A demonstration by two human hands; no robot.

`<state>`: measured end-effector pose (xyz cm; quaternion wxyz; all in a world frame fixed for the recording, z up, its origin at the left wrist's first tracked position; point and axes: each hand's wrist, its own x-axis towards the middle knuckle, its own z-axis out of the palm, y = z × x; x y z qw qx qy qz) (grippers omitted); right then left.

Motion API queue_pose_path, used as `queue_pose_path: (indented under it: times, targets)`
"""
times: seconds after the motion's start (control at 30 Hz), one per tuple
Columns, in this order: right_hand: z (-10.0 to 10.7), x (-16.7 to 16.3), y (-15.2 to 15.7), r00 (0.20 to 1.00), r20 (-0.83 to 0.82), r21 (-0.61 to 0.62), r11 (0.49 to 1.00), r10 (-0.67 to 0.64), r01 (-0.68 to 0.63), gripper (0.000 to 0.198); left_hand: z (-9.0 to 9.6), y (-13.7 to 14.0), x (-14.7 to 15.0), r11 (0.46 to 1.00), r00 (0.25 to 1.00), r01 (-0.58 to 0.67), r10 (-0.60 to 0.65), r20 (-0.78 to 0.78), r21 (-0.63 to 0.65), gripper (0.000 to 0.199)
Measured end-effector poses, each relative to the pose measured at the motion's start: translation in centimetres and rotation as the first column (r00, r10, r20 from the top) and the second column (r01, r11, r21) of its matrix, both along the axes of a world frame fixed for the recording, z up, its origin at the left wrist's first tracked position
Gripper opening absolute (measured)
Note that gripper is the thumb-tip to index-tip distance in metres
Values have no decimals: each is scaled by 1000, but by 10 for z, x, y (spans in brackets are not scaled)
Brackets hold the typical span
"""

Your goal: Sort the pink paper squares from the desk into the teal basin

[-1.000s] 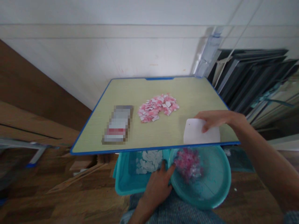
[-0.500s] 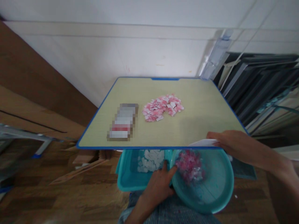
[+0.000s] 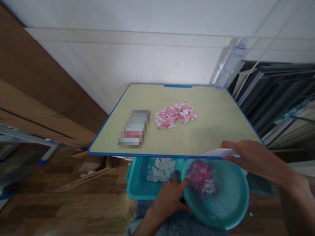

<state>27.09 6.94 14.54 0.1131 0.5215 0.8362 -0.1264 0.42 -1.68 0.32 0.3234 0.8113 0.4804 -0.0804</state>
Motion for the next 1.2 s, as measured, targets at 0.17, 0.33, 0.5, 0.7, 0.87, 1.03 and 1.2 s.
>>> queue_pose_path:
  times: [0.17,0.33,0.5,0.7,0.87,1.03,1.2]
  targets:
    - [-3,-8,1,993,112,129,992,-30,15,30,-1,-1,4,1000,999,15,-15,-39,0,82]
    - [6,-20,18,996,85,157,987,11,-24,28,-3,-1,4,999,998,29,-29,-49,-16,80]
    - [11,-46,54,986,157,318,948,-58,5,28,-1,-1,5,1000,1000,-1,0,-27,-20,79]
    - [4,-84,79,976,217,442,894,-26,-75,29,3,-2,11,994,996,-65,59,-72,-85,89]
    - [0,-105,83,975,218,433,891,42,-136,28,6,-4,17,992,992,-59,46,-115,-113,100]
    - [-1,-111,83,970,223,413,891,100,-186,29,10,-5,19,992,992,-70,58,-112,-107,91]
    - [7,-102,77,958,228,383,889,175,-253,27,11,-4,17,987,991,-91,76,-110,-132,85]
